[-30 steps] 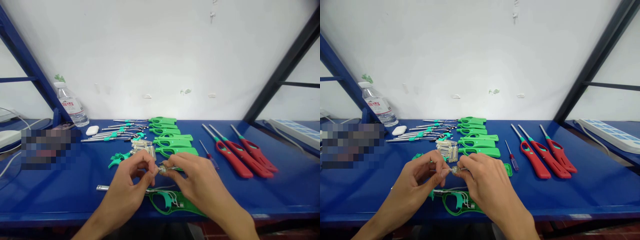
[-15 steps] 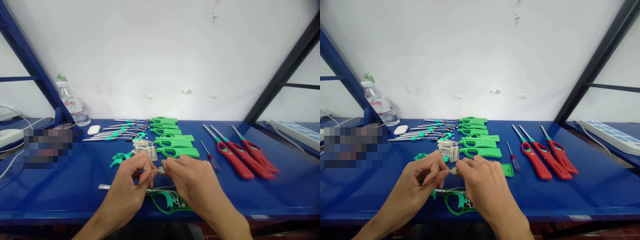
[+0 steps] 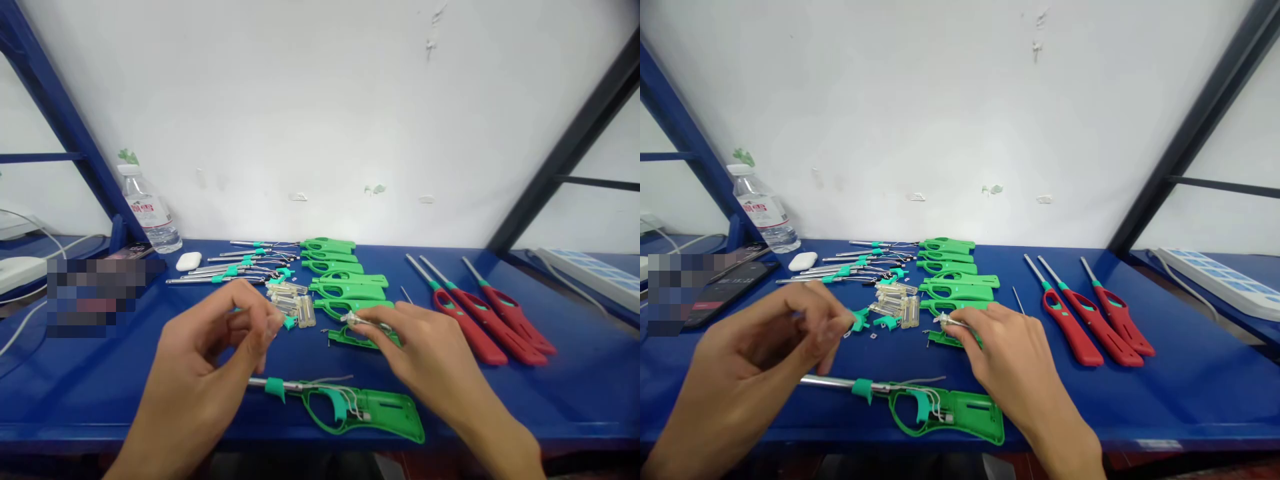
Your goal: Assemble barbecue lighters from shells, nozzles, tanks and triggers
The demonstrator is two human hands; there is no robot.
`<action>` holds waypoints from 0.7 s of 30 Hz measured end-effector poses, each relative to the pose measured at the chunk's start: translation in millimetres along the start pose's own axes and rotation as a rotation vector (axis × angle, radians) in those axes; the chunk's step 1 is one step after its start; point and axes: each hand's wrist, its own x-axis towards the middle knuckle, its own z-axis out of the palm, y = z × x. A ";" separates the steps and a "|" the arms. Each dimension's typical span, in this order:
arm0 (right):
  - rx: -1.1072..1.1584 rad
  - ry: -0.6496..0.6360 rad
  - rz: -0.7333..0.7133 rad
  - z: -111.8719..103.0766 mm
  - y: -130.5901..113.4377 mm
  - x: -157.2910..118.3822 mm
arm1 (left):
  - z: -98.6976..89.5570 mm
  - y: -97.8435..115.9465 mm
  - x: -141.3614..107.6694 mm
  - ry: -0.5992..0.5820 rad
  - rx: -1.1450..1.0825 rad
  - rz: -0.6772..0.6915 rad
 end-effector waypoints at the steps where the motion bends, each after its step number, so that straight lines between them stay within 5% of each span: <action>1: 0.037 -0.030 0.018 -1.3 0.7 -0.5 | -2.3 -1.2 2.0 0.023 0.016 -0.005; 11: 0.281 -0.160 0.050 0.3 -24.6 0.9 | 21.2 -16.1 6.5 -0.262 0.144 -0.057; 18: 0.340 -0.199 0.068 -8.1 -19.6 -3.0 | 20.1 -21.1 7.2 -0.172 0.192 -0.072; 21: 0.345 -0.231 0.137 -11.9 -15.6 -4.7 | 21.9 -25.5 4.7 -0.227 0.242 -0.075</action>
